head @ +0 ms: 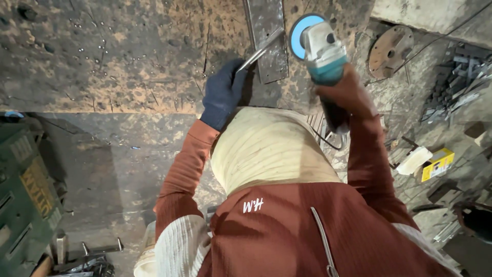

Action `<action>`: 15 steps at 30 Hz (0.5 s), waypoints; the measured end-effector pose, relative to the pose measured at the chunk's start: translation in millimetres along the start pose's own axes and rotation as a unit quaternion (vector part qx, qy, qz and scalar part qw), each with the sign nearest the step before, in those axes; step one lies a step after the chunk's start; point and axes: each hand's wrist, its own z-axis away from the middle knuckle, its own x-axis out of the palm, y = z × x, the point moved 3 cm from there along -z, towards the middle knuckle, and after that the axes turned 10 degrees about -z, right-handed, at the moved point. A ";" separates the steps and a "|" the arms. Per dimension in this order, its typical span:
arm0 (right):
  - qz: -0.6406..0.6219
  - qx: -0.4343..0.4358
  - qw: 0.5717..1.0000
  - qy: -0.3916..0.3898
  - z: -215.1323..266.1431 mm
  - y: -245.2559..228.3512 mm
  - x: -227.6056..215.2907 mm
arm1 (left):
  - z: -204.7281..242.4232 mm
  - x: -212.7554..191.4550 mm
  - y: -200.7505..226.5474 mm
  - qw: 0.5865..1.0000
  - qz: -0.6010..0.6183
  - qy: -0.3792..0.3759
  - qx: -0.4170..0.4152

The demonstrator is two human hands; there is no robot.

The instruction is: Grinding the ends of small metal rods using a handheld angle grinder on a workbench.

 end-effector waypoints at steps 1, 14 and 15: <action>0.000 0.001 1.000 -0.001 5.3 -4.8 6.0 | -0.5 0.3 0.8 1.000 -0.001 -0.001 -0.002; 0.248 -0.140 0.958 0.034 -9.5 60.5 43.1 | -12.3 12.5 1.1 0.996 -0.027 0.034 0.079; 0.246 -0.092 0.965 0.012 -13.0 61.1 46.1 | -14.1 10.4 1.1 0.995 -0.024 0.042 0.090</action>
